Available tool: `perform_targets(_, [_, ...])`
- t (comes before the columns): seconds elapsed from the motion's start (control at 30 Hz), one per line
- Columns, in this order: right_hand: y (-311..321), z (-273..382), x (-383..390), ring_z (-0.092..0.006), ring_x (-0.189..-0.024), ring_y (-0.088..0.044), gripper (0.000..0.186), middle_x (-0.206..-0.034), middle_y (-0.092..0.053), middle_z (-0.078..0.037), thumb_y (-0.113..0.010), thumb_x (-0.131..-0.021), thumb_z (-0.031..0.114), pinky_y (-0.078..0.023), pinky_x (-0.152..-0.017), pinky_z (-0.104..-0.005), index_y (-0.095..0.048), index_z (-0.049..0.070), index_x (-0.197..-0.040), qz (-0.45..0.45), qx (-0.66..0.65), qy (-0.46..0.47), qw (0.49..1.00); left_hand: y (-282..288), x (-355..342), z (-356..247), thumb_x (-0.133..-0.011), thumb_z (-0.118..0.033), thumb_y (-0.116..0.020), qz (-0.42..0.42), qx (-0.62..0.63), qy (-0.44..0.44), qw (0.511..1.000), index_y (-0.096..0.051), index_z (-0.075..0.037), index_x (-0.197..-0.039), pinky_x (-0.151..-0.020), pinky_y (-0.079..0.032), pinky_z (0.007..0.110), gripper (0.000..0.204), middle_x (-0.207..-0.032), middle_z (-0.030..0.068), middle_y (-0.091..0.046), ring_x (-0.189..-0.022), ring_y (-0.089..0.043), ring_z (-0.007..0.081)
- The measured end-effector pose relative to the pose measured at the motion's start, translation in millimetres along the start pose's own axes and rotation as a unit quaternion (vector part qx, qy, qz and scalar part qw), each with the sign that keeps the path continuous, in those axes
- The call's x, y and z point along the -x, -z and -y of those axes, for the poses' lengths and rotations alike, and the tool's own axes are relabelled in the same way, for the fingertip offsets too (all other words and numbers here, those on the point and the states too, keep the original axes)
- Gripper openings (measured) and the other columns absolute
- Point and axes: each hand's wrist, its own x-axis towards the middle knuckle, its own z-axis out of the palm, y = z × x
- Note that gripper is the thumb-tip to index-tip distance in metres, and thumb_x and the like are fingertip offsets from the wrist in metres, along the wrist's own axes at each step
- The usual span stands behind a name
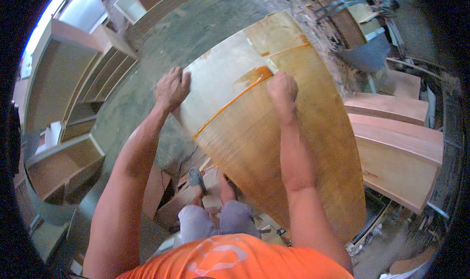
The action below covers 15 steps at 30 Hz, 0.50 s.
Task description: The person applies an amber-colored finish to a large curved wooden panel using a sponge. They spread the finish across the surface in long strokes, occasionally dipping the sponge to reload material, and work methodically from one end of the panel to the other.
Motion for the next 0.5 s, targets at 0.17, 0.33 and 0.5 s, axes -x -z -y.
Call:
perform_targets(0.17, [-22.6,74.4,126.5,-0.0307,-0.077,-0.069,0.017,-0.084,-0.067,-0.016,-0.054,-0.088,0.015,-0.055,-0.065,-0.0430,-0.068,0.005,-0.091,0.072,0.018,0.171,0.982,3.1,3.6,2.5,-0.097,-0.040,-0.041,0.017,0.010,0.006,1.000,-0.061,-0.004,-0.106,-0.087,-0.048,0.046,0.042,-0.105,0.0187,-0.063,-0.099,-0.062,0.0365])
perform_targets(0.33, [-31.8,140.4,247.7,-0.0344,-0.078,-0.070,0.012,-0.082,-0.069,-0.018,-0.061,-0.078,0.012,-0.056,-0.067,-0.0454,-0.068,0.004,-0.083,0.150,-0.057,0.233,0.959,-1.2,3.6,4.0,-0.097,-0.039,-0.041,0.004,0.016,-0.004,1.000,-0.061,-0.004,-0.105,-0.087,-0.047,0.046,0.041,-0.106,0.0191,-0.063,-0.098,-0.062,0.0367])
perform_targets(0.5, [1.4,116.5,237.8,-0.0363,-0.080,-0.069,0.015,-0.079,-0.069,-0.020,-0.063,-0.071,0.008,-0.055,-0.072,-0.0451,-0.070,0.004,-0.084,0.320,-0.184,0.246,0.896,0.5,4.9,2.1,-0.097,-0.039,-0.041,0.000,0.021,-0.013,1.000,-0.059,-0.003,-0.101,-0.086,-0.047,0.047,0.040,-0.103,0.0190,-0.063,-0.097,-0.062,0.0375])
